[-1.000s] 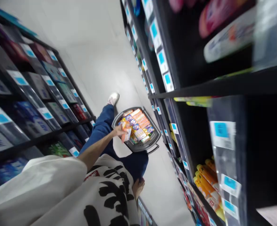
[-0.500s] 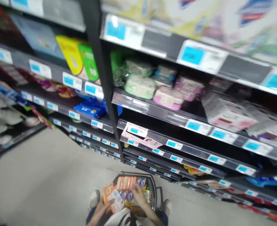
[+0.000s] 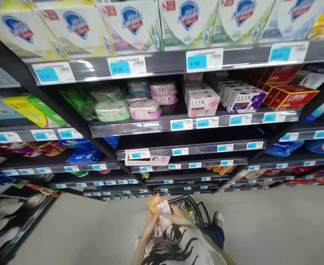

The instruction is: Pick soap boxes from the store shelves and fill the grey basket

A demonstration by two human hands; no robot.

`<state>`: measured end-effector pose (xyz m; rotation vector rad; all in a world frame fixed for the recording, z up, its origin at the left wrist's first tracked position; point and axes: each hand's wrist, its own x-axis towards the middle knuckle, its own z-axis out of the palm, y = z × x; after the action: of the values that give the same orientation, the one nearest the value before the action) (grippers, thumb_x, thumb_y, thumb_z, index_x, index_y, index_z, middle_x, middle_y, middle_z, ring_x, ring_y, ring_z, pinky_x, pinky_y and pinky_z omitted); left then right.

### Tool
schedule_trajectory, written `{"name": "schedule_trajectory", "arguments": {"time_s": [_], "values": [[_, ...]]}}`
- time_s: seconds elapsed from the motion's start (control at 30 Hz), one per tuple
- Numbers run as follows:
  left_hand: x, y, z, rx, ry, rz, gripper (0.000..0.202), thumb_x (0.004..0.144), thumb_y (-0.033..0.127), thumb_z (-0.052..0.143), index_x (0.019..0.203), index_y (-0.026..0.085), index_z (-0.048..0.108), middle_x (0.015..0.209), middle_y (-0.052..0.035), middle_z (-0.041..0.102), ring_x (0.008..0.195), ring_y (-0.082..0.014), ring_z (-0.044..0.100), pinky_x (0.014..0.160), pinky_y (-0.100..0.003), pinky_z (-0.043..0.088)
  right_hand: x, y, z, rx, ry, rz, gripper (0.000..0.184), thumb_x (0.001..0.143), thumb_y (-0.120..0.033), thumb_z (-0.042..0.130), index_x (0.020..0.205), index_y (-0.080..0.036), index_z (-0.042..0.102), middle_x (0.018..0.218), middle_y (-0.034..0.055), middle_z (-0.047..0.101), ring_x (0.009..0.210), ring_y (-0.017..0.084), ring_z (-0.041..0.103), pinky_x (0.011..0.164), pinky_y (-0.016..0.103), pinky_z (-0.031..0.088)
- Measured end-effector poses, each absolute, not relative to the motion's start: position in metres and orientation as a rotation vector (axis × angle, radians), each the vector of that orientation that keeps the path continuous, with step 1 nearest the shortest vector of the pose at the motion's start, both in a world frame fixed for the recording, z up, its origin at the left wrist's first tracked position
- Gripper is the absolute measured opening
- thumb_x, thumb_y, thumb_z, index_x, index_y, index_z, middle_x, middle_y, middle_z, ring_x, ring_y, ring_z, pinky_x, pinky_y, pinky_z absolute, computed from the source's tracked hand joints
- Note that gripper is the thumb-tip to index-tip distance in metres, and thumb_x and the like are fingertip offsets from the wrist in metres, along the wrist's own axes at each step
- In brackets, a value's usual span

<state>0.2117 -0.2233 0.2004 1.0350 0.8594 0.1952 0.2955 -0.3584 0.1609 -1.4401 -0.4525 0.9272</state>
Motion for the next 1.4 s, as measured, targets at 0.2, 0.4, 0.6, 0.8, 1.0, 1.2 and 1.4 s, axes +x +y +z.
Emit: {"name": "schedule_trajectory", "arguments": {"time_s": [0.2, 0.4, 0.6, 0.8, 1.0, 1.2, 1.4], "values": [[0.216, -0.222, 0.207, 0.972, 0.732, 0.269, 0.073, 0.055, 0.046, 0.099, 0.115, 0.021, 0.063, 0.098, -0.0075, 0.077, 0.08, -0.0235, 0.076, 0.069, -0.029, 0.062, 0.307, -0.367, 0.194, -1.493, -0.409, 0.744, 0.053, 0.078, -0.059, 0.078, 0.109, -0.016, 0.074, 0.104, 0.0094, 0.077, 0.094, 0.026, 0.07, 0.087, 0.038, 0.057], [0.198, -0.213, 0.217, 0.841, 0.837, 0.325, 0.063, 0.067, 0.049, 0.094, 0.115, 0.019, 0.066, 0.108, -0.0101, 0.077, 0.091, -0.023, 0.076, 0.083, -0.033, 0.063, 0.322, -0.376, 0.229, -1.348, -0.147, 0.569, 0.054, 0.078, -0.056, 0.08, 0.114, -0.018, 0.071, 0.105, 0.0084, 0.077, 0.087, 0.022, 0.07, 0.075, 0.032, 0.057], [0.179, -0.211, 0.218, 0.832, 0.847, 0.333, 0.065, 0.066, 0.047, 0.094, 0.119, 0.022, 0.067, 0.115, -0.0094, 0.077, 0.104, -0.0268, 0.076, 0.091, -0.036, 0.062, 0.337, -0.39, 0.251, -1.149, -0.071, 0.618, 0.057, 0.081, -0.055, 0.078, 0.129, -0.027, 0.065, 0.114, 0.0053, 0.075, 0.099, 0.024, 0.07, 0.082, 0.034, 0.058], [0.178, -0.223, 0.241, 0.623, 0.86, 0.338, 0.058, 0.071, 0.058, 0.086, 0.115, 0.022, 0.073, 0.123, -0.011, 0.075, 0.12, -0.0338, 0.07, 0.096, -0.042, 0.061, 0.328, -0.396, 0.256, -1.051, 0.004, 0.791, 0.066, 0.082, -0.077, 0.061, 0.119, -0.022, 0.067, 0.099, 0.0099, 0.073, 0.073, 0.021, 0.065, 0.057, 0.031, 0.049], [0.182, -0.223, 0.257, 0.733, 0.722, 0.41, 0.059, 0.073, 0.05, 0.086, 0.122, 0.022, 0.07, 0.12, -0.0092, 0.076, 0.111, -0.0293, 0.072, 0.093, -0.037, 0.059, 0.312, -0.398, 0.268, -1.075, -0.122, 0.848, 0.063, 0.079, -0.065, 0.065, 0.13, -0.027, 0.064, 0.096, 0.0051, 0.067, 0.058, 0.012, 0.045, 0.054, 0.028, 0.04], [0.186, -0.224, 0.264, 0.8, 0.674, 0.412, 0.056, 0.073, 0.042, 0.087, 0.122, 0.024, 0.068, 0.118, -0.0078, 0.076, 0.105, -0.0254, 0.073, 0.089, -0.035, 0.057, 0.312, -0.398, 0.287, -1.01, -0.12, 0.847, 0.07, 0.084, -0.065, 0.04, 0.133, -0.02, 0.064, 0.084, 0.0045, 0.065, 0.052, 0.013, 0.044, 0.051, 0.028, 0.038], [0.177, -0.228, 0.26, 0.81, 0.715, 0.401, 0.052, 0.072, 0.043, 0.087, 0.118, 0.028, 0.069, 0.119, -0.0058, 0.076, 0.106, -0.0258, 0.073, 0.088, -0.036, 0.057, 0.316, -0.403, 0.281, -0.895, -0.131, 0.825, 0.079, 0.087, -0.07, 0.03, 0.14, -0.02, 0.059, 0.103, 0.0119, 0.071, 0.052, 0.015, 0.047, 0.048, 0.029, 0.036]]}}
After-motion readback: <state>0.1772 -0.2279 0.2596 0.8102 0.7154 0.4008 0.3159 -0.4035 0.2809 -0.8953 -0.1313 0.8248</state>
